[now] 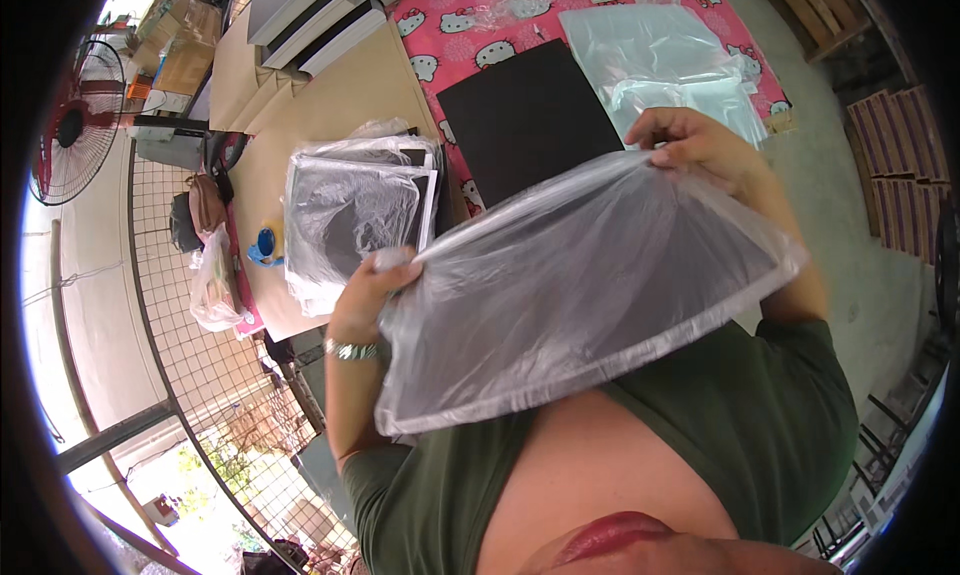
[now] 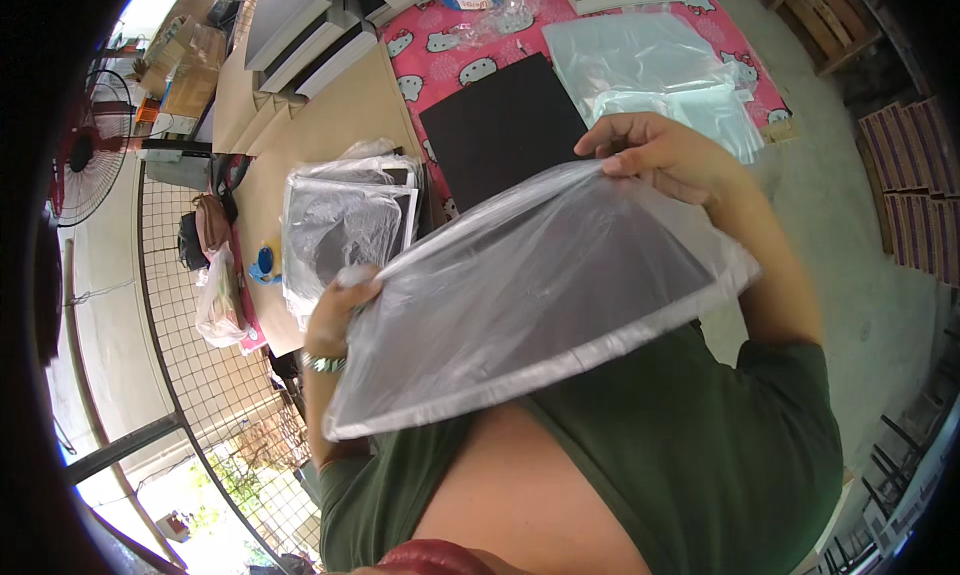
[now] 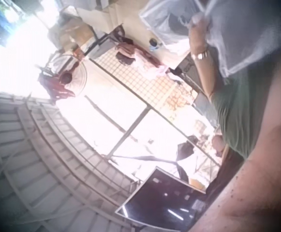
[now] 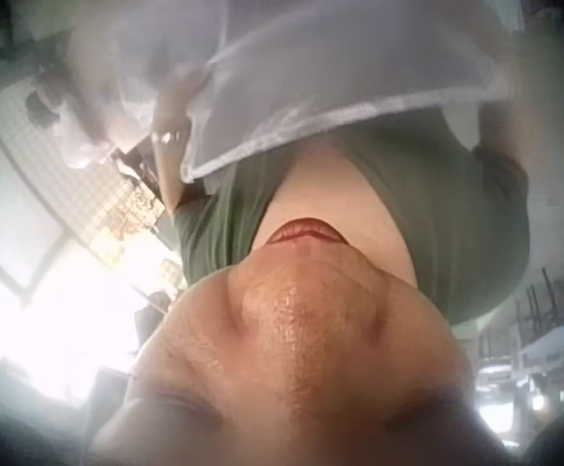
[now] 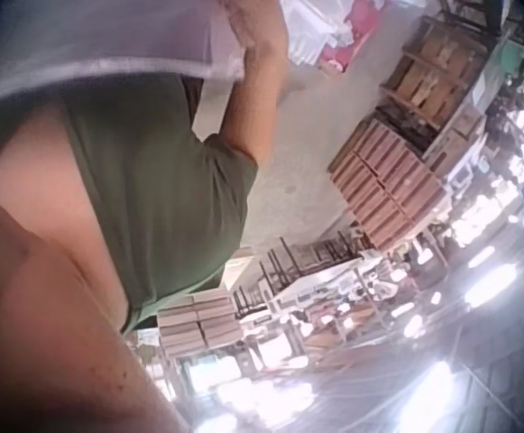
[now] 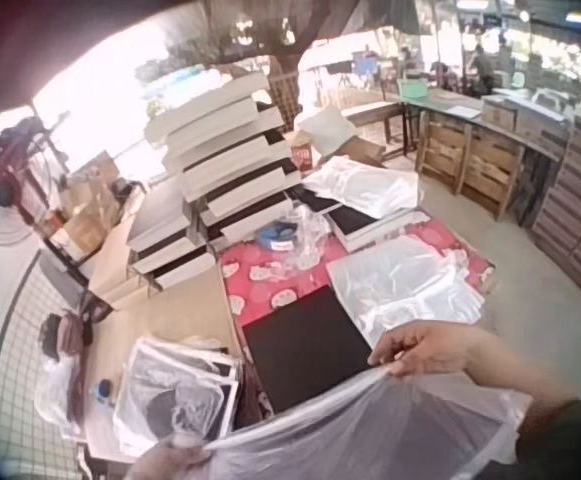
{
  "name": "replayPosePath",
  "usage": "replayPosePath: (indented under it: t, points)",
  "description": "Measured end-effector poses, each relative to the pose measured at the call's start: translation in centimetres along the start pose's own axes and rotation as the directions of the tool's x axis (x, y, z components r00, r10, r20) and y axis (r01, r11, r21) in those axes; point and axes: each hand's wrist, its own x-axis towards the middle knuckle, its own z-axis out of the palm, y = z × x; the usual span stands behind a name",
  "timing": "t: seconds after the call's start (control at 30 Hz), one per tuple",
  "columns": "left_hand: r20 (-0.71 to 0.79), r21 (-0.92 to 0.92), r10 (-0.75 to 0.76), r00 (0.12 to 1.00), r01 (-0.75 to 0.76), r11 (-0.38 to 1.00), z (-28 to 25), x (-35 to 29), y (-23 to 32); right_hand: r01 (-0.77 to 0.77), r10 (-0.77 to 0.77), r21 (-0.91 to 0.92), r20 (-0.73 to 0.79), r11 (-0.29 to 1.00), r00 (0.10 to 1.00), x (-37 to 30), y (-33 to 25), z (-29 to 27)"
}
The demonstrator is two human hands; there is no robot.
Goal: The person places a black flat rectangular object into a clear plastic bag by hand, repeating this for several items from a stack.
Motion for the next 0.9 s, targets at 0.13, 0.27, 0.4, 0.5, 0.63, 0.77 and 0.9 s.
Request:
replayPosePath:
  t: [0.13, 0.27, 0.4, 0.5, 0.63, 0.77, 0.9]
  points:
    - [0.097, -0.256, 0.115, 0.989, -0.086, 0.963, 1.9, 8.0, -5.1, -0.029, 0.045, 0.174, -0.092, 0.984, 0.995, 5.4, 8.3, -6.0]
    - [-0.088, -0.108, 0.326, 0.941, -0.334, 0.936, 1.9, 15.1, -12.5, -0.043, 0.032, -0.032, -0.289, 0.999, 0.957, 9.1, 11.4, -8.2]
    - [-0.205, -0.167, 0.38, 0.902, -0.415, 0.894, 3.9, 17.3, -15.8, -0.068, -0.29, -0.693, -0.386, 0.717, 0.876, 9.1, 10.4, -8.7]
    - [-0.253, 0.518, 0.78, 0.572, -0.601, 0.608, 4.4, 16.5, -17.1, -0.019, -0.534, -0.957, -0.177, 0.288, 0.827, 7.3, 10.7, -9.9]
    - [-0.366, 0.629, 0.871, 0.329, -0.603, 0.492, 9.6, 8.0, -12.0, 0.293, -0.486, -0.927, 0.15, 0.233, 0.861, 3.1, 7.5, -4.5]
    - [-0.167, 0.371, 0.811, 0.561, -0.727, 0.579, 7.3, 11.7, -14.2, 0.181, -0.222, -0.767, 0.051, 0.615, 0.974, 5.1, 9.7, -4.8]
    - [-0.509, 0.13, 0.46, 0.728, -0.463, 0.877, 7.5, 11.1, -14.0, 0.244, -0.622, -0.966, 0.138, 0.088, 0.771, 10.4, 8.7, -1.4]
